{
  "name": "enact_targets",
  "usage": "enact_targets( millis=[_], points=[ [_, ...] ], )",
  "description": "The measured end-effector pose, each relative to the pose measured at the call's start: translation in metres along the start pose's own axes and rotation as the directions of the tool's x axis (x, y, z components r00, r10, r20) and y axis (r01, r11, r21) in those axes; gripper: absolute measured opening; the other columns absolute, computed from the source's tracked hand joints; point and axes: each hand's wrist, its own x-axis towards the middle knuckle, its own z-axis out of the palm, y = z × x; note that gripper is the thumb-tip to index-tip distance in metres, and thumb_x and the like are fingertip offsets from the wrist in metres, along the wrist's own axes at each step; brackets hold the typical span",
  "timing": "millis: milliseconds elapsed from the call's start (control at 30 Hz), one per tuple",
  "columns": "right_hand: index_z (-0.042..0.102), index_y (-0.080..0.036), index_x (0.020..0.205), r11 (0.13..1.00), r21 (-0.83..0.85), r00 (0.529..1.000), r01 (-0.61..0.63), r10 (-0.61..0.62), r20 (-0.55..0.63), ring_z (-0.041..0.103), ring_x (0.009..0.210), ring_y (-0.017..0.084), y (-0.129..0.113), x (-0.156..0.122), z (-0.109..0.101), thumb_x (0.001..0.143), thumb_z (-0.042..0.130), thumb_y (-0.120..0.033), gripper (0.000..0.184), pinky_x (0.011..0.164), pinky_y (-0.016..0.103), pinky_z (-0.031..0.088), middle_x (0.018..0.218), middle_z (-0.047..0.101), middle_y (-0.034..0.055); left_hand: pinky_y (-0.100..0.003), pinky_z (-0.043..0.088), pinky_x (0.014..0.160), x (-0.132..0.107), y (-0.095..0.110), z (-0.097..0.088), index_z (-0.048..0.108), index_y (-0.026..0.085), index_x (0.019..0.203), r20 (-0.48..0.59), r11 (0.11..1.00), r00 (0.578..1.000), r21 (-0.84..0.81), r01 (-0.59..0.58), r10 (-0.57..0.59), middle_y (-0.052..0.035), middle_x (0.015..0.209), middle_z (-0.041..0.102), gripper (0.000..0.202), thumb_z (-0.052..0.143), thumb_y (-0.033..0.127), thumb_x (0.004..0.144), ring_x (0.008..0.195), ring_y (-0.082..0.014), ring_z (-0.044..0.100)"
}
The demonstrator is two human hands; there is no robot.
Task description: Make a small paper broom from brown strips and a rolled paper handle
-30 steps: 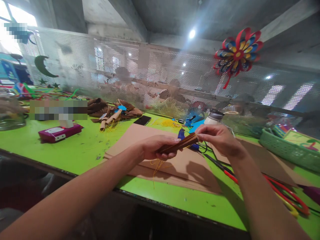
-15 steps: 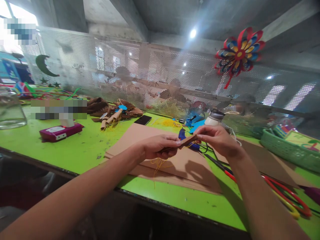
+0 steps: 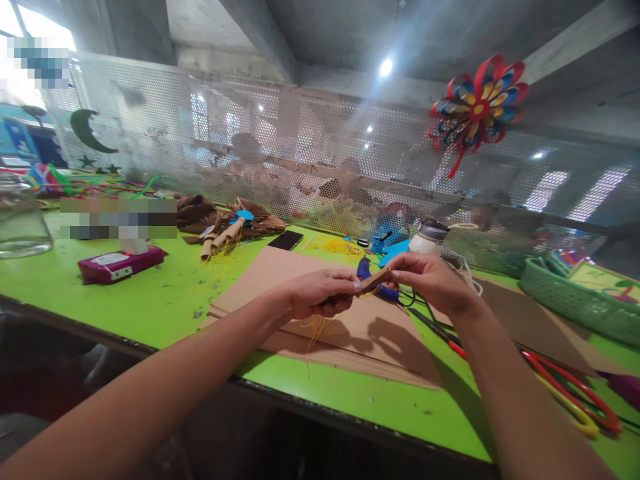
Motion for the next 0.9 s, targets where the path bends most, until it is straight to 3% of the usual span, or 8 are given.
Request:
enact_targets(
  millis=[133,233,367,467,667,900],
  points=[
    [0.064,-0.017,0.089,0.995,0.067,0.994,-0.069,0.075,-0.086,0.057,0.066,0.013,0.007,0.004,-0.003,0.067,0.071,-0.028,0.025,0.064,0.030,0.045,0.078,0.064,0.0037,-0.021,0.008,0.039,0.000,0.002,0.001,0.045,0.018,0.080,-0.055,1.000,0.998,0.022,-0.017,0.018,0.0065,0.052,0.035,0.020,0.050,0.038,0.083,0.041,-0.0040,0.022],
    [0.063,-0.018,0.095,0.991,0.134,0.981,0.018,0.008,-0.193,0.059,0.072,0.014,0.005,0.004,-0.002,0.071,0.068,-0.026,0.026,0.067,0.030,0.046,0.085,0.063,0.0042,-0.021,0.009,0.039,0.000,0.003,0.002,0.046,0.018,0.079,-0.106,0.998,0.993,0.036,-0.054,0.057,0.0063,0.052,0.036,0.019,0.049,0.036,0.084,0.041,-0.0038,0.022],
    [0.059,-0.022,0.106,0.984,0.143,0.987,0.105,-0.084,-0.140,0.058,0.086,0.017,-0.003,0.001,0.007,0.075,0.064,-0.024,0.032,0.073,0.032,0.047,0.097,0.061,0.0059,-0.021,0.011,0.040,0.000,0.003,0.003,0.045,0.017,0.077,-0.164,0.996,0.983,0.040,-0.078,0.084,0.0059,0.053,0.038,0.020,0.048,0.036,0.084,0.041,-0.0037,0.024],
    [0.061,-0.021,0.105,0.990,0.077,0.986,0.120,-0.109,-0.129,0.056,0.092,0.019,-0.005,0.001,0.012,0.074,0.065,-0.024,0.031,0.076,0.033,0.047,0.099,0.061,0.0069,-0.021,0.011,0.040,0.000,0.003,0.002,0.044,0.017,0.077,-0.155,0.997,0.985,0.036,-0.070,0.074,0.0060,0.053,0.037,0.020,0.048,0.036,0.083,0.041,-0.0037,0.023],
    [0.065,-0.020,0.092,0.979,0.028,0.956,0.204,-0.193,-0.222,0.057,0.087,0.018,-0.005,0.000,0.010,0.076,0.063,-0.026,0.017,0.077,0.035,0.046,0.093,0.063,0.0060,-0.022,0.009,0.040,0.000,0.002,0.001,0.049,0.017,0.082,-0.123,0.997,0.990,0.041,-0.063,0.068,0.0056,0.054,0.036,0.021,0.049,0.038,0.083,0.042,-0.0038,0.022],
    [0.068,-0.022,0.090,0.982,-0.099,0.971,0.162,-0.177,-0.163,0.058,0.078,0.018,-0.004,-0.001,0.004,0.076,0.064,-0.032,0.018,0.072,0.033,0.046,0.084,0.066,0.0044,-0.021,0.009,0.040,-0.001,0.001,0.000,0.053,0.016,0.093,-0.056,0.999,0.998,0.035,-0.029,0.031,0.0058,0.053,0.034,0.025,0.047,0.038,0.084,0.042,-0.0046,0.021]
  ],
)
